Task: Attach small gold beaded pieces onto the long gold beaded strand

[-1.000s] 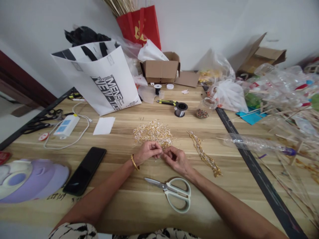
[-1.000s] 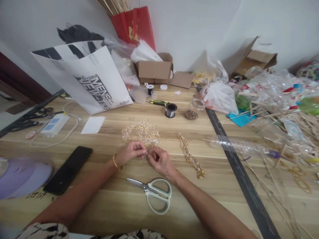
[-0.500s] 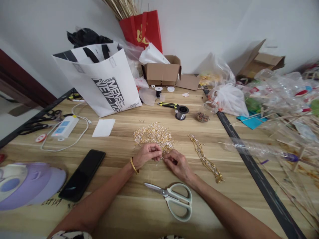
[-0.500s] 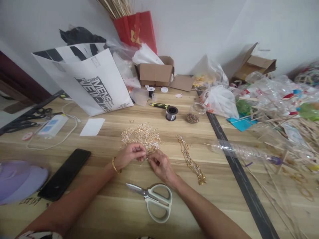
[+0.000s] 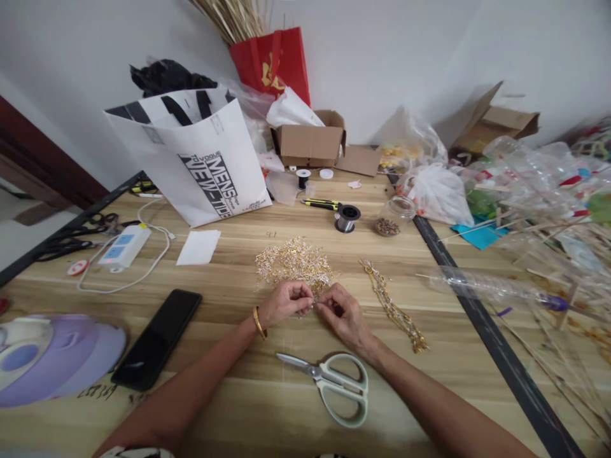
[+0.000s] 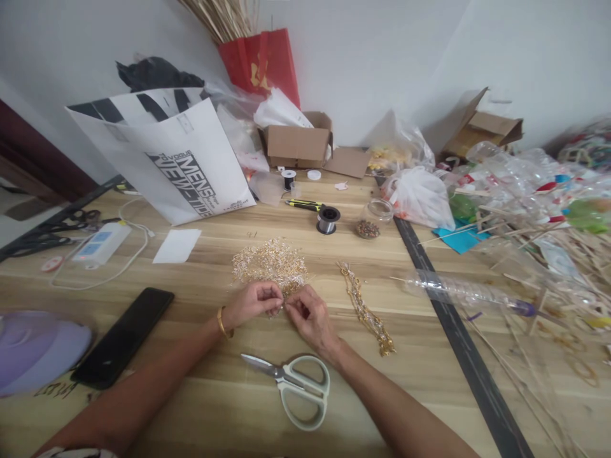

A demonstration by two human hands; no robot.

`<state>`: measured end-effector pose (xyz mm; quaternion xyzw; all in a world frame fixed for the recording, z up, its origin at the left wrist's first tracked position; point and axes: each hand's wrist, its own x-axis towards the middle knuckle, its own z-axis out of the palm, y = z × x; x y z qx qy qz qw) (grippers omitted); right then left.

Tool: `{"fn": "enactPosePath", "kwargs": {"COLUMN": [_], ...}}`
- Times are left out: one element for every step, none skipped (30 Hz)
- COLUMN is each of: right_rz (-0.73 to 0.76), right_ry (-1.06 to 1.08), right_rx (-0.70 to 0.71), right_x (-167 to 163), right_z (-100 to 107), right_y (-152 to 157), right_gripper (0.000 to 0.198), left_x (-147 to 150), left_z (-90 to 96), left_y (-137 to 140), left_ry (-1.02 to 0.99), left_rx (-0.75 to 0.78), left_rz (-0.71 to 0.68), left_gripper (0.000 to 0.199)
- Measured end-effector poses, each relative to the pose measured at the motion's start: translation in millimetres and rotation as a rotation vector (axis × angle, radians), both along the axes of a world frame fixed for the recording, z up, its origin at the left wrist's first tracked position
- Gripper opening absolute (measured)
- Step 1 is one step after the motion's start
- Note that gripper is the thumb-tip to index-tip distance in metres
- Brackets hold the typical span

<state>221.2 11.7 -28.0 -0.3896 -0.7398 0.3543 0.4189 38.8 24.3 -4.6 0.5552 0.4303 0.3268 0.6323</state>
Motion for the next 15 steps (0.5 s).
{"fn": "enactPosePath", "kwargs": {"right_rz": [-0.005,-0.008,-0.008,-0.008,-0.007,-0.006,-0.003,-0.003,-0.003,-0.001,0.003,0.007,0.009,0.011,0.013], "right_ry": [0.006,0.012,0.017,0.022,0.026,0.029,0.029,0.029,0.029,0.029,0.029,0.03,0.033,0.034,0.036], "right_rx": [0.004,0.009,0.013,0.018,0.023,0.028,0.032,0.037,0.039,0.04,0.039,0.036,0.032,0.03,0.03], "right_x": [-0.1,-0.2,-0.2,-0.2,-0.1,-0.1,0.0,0.0,0.1,0.0,0.0,-0.1,-0.2,-0.3,-0.4], "right_z": [0.1,0.4,0.7,1.1,1.6,2.1,2.5,3.0,3.6,4.1,4.5,4.9,5.1,5.2,5.1], "right_y": [0.3,0.5,0.6,0.7,0.7,0.6,0.5,0.4,0.2,0.1,-0.1,-0.2,-0.3,-0.4,-0.4], "right_gripper": [0.006,0.007,0.007,0.007,0.008,0.008,0.008,0.008,0.008,0.009,0.009,0.01,0.01,0.01,0.01], "left_x": [0.3,0.5,0.7,0.9,1.1,1.3,1.6,1.9,2.3,2.8,3.3,3.7,4.1,4.4,4.6], "left_z": [-0.1,-0.2,-0.2,-0.1,0.0,0.0,0.0,-0.2,-0.5,-1.0,-1.5,-2.1,-2.5,-2.6,-2.3], "left_y": [-0.4,-0.9,-1.4,-1.9,-2.2,-2.5,-2.6,-2.7,-2.7,-2.6,-2.5,-2.5,-2.4,-2.4,-2.5], "left_ry": [0.004,0.01,0.018,0.029,0.04,0.052,0.064,0.077,0.09,0.103,0.119,0.134,0.147,0.156,0.16], "left_rx": [0.005,0.009,0.011,0.013,0.014,0.016,0.02,0.025,0.033,0.042,0.05,0.056,0.059,0.058,0.051], "left_rz": [0.0,0.003,0.009,0.014,0.018,0.019,0.017,0.014,0.012,0.01,0.009,0.007,0.003,-0.003,-0.012], "left_gripper": [0.027,0.026,0.026,0.025,0.025,0.024,0.023,0.021,0.02,0.018,0.016,0.015,0.014,0.014,0.014]}}
